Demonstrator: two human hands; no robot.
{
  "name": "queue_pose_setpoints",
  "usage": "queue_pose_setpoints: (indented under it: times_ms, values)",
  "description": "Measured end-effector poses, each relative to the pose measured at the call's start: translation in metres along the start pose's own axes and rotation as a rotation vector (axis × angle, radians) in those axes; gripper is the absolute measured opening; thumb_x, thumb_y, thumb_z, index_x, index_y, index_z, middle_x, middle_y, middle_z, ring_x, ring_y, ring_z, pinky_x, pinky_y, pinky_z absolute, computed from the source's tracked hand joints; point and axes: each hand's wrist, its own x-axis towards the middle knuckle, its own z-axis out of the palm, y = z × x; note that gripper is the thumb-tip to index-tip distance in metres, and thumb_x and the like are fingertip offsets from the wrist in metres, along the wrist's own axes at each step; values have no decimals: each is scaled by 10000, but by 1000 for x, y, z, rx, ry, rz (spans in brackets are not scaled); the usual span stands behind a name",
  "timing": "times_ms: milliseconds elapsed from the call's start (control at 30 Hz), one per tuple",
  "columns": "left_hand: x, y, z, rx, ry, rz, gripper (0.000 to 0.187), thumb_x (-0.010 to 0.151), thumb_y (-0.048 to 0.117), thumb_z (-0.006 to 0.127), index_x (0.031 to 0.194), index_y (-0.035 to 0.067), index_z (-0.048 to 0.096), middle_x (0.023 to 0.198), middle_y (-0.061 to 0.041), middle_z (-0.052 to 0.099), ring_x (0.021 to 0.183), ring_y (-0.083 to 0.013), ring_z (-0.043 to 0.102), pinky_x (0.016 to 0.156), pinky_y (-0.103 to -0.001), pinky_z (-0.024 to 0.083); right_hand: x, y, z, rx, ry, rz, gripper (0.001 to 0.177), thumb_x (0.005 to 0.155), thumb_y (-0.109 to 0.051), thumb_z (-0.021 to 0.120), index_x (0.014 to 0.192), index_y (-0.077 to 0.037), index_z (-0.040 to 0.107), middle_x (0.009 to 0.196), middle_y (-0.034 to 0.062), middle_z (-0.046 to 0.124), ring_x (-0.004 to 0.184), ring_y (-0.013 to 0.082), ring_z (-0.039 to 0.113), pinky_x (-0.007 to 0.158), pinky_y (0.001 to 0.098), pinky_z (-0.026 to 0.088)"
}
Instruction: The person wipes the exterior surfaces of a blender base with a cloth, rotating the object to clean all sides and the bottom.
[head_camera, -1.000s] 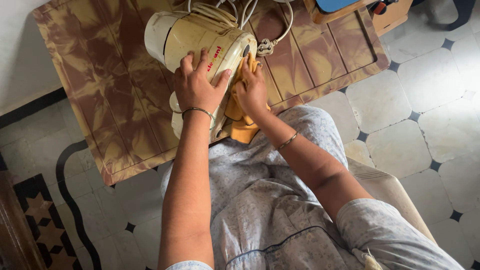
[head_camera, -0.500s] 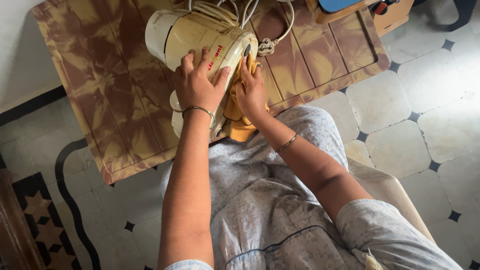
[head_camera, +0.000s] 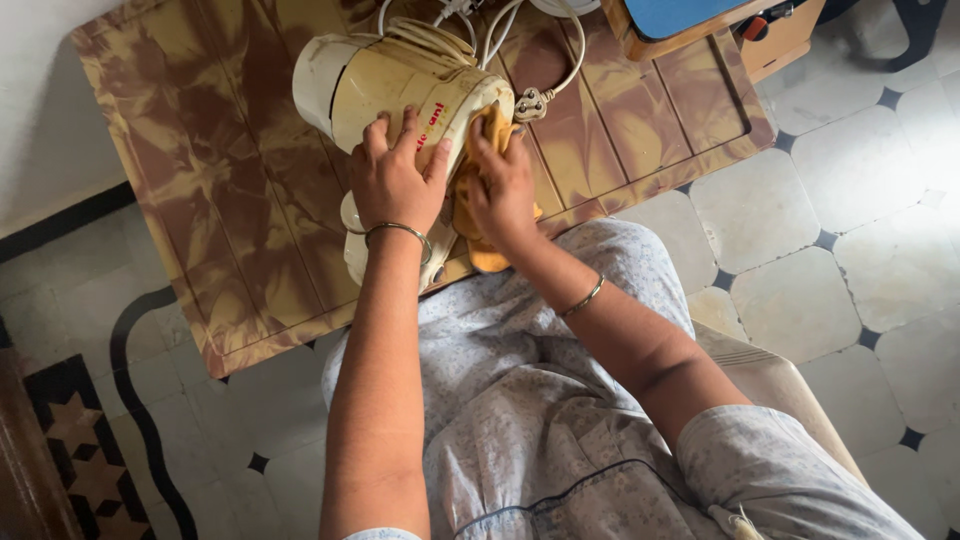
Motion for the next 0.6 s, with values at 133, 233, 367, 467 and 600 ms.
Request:
queue_pose_setpoints:
  times_ms: [133,233,367,467,600]
  values:
    - [-2,-8,9,-9,13,-5,457,1020,397,581,1406,163,650,1402,-166,564,1170,-404,572,1025,-492,462,-44,-20,-4,-3,-209,-194,453,838,-18,679,1285,-90,665,1206,243,553,1087,429,580,966,495,499]
    - [-3,-10,10,-8,42,23,436,1068,402,532,1404,153,652,1402,-167,577,1207,-397,574,1057,-489,462,-35,-15,-8,-138,-306,-144,424,799,-74,735,1220,-122,746,1015,213,550,973,411,570,843,500,486]
    - [-3,-5,6,-10,55,23,451,1076,440,510,1380,143,661,1387,-179,579,1206,-398,577,1051,-490,463,14,-8,-20,-313,-53,-304,411,801,-80,691,1209,-112,712,1152,223,549,1068,411,549,928,509,493]
    - [-3,-3,4,-31,38,-3,463,1070,440,491,1373,143,676,1384,-186,579,1188,-410,575,1038,-490,460,42,-14,-28,-447,-33,-260,360,906,-140,713,1264,-108,734,1111,182,572,1009,366,557,813,467,481]
    - [-3,-3,4,-49,28,-47,528,1066,528,443,1350,158,691,1391,-178,583,1197,-414,576,1048,-485,456,43,-31,-29,-567,-172,-262,290,909,-146,658,1179,-112,758,1091,150,600,969,326,579,780,448,478]
